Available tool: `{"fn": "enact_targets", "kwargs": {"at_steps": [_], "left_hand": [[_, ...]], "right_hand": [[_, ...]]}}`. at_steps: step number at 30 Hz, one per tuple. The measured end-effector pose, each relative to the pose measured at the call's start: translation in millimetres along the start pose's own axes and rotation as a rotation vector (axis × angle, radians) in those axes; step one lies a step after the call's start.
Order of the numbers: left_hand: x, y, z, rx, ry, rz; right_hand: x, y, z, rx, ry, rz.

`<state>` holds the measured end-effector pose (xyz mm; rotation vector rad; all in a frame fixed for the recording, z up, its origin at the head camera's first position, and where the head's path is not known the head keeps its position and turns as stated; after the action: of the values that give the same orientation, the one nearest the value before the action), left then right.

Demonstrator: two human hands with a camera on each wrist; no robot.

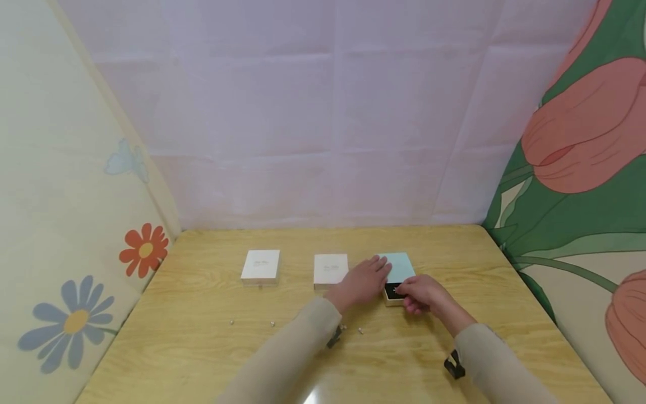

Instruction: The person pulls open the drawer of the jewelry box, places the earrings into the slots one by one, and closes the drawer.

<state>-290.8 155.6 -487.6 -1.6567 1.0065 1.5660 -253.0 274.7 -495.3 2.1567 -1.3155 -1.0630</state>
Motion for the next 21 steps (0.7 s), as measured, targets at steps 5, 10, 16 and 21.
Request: {"fn": "enact_targets", "kwargs": {"at_steps": [5, 10, 16, 21], "left_hand": [[0.4, -0.4, -0.2, -0.001, 0.008, -0.003], [-0.8, -1.4, -1.8, -0.002, 0.01, -0.011], [-0.7, -1.0, -2.0, -0.009, 0.003, -0.017], [-1.2, -0.9, -1.4, -0.009, 0.008, -0.008]], "right_hand": [[1.5, 0.5, 0.6, -0.009, -0.01, -0.011], [2.3, -1.3, 1.2, -0.004, -0.037, 0.001], [1.1, -3.4, 2.5, 0.017, -0.068, 0.019], [-0.6, -4.6, 3.9, 0.038, -0.061, 0.028]]}}
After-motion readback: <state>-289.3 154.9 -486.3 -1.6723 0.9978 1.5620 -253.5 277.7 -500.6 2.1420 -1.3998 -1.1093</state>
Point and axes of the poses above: each hand's wrist, its own z-axis towards the middle knuckle, its own x-axis out of the palm, y = z × x, the point moved 8 cm from there along z, towards the middle knuckle, and after that the axes turned 14 degrees about x, right-handed, at the moved point
